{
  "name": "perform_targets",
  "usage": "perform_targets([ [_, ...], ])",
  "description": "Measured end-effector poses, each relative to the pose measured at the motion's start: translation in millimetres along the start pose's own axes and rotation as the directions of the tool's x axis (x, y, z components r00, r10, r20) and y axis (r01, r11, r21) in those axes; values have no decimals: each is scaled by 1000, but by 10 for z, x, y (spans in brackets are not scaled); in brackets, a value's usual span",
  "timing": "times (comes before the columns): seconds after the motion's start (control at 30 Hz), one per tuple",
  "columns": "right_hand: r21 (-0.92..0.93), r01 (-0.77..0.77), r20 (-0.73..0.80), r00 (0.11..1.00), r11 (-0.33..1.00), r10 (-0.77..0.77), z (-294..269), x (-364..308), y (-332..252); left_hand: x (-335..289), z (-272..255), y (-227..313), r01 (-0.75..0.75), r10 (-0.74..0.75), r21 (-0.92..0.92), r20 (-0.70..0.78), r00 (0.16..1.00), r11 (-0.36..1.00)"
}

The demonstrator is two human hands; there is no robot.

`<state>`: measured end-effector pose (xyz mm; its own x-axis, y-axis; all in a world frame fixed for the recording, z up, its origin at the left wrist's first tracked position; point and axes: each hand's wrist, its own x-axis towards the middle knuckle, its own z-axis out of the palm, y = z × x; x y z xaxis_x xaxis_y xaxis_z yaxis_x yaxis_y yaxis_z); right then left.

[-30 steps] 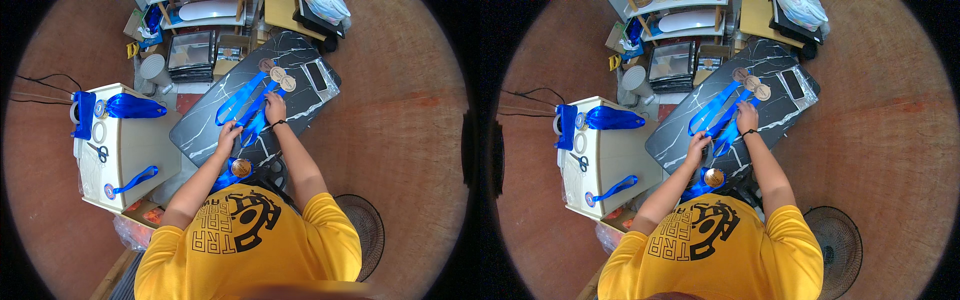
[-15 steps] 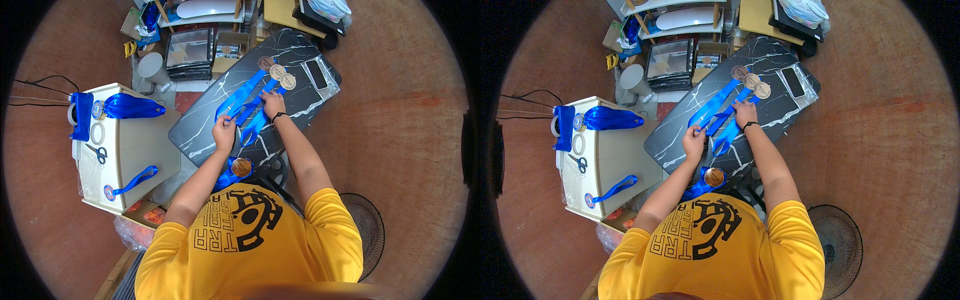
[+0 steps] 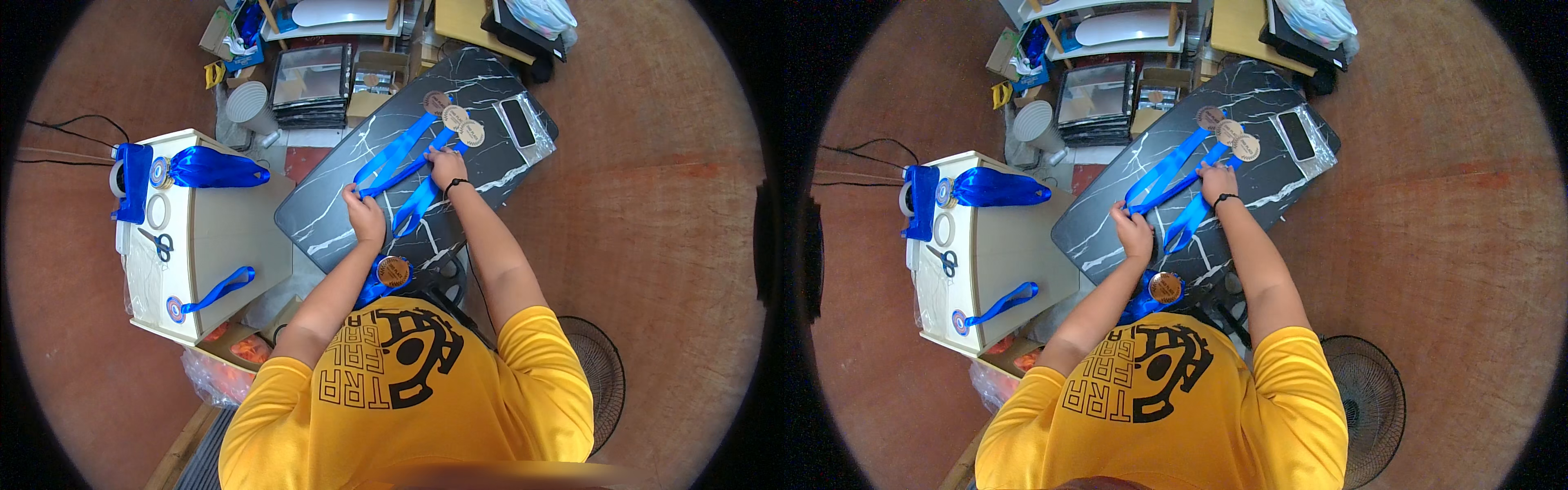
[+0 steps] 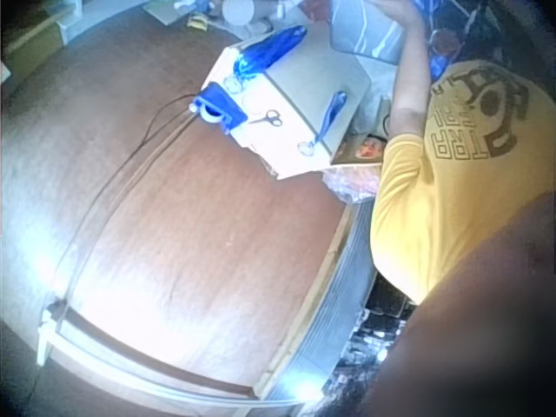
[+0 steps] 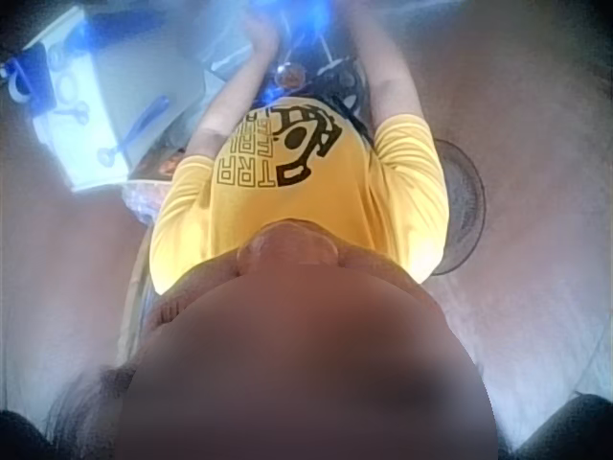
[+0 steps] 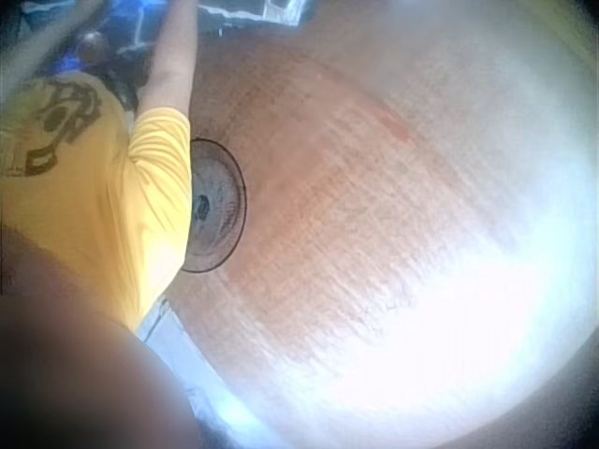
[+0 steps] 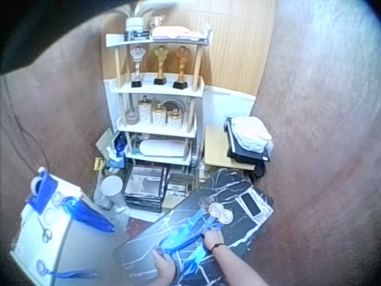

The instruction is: The person attaches round medallions to blue ribbons on a marble-patterned table. They pick up each medallion, thread it onto a ribbon, and place the assembled medal on the table, repeating the process for several units.

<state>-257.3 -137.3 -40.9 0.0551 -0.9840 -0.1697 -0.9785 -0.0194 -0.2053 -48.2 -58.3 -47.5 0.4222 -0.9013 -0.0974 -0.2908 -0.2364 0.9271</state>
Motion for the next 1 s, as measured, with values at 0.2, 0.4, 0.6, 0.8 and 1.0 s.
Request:
perform_targets([
  [0.2, -19, 2, 15, 1000, 1000, -1, -5, 4, 6, -108, -59, 206, -84, 74, 72, 134, 988, 994],
  [0.4, 13, -56, 26, 998, 998, 56, 21, 41, -3, -119, -4, 229, -233, 223, 135, 87, 971, 963],
  [0.6, 32, -110, 31, 994, 993, 109, 40, 67, -11, -157, 8, 130, -270, 259, 93, 122, 958, 958],
  [0.8, 6, -53, 34, 998, 999, 53, 0, 48, -15, -234, -160, 11, -80, 52, 119, 222, 974, 990],
  [1.0, 31, -15, 1, 1000, 999, 15, 13, 17, -2, -333, -225, 13, -154, 117, 277, 147, 982, 948],
])
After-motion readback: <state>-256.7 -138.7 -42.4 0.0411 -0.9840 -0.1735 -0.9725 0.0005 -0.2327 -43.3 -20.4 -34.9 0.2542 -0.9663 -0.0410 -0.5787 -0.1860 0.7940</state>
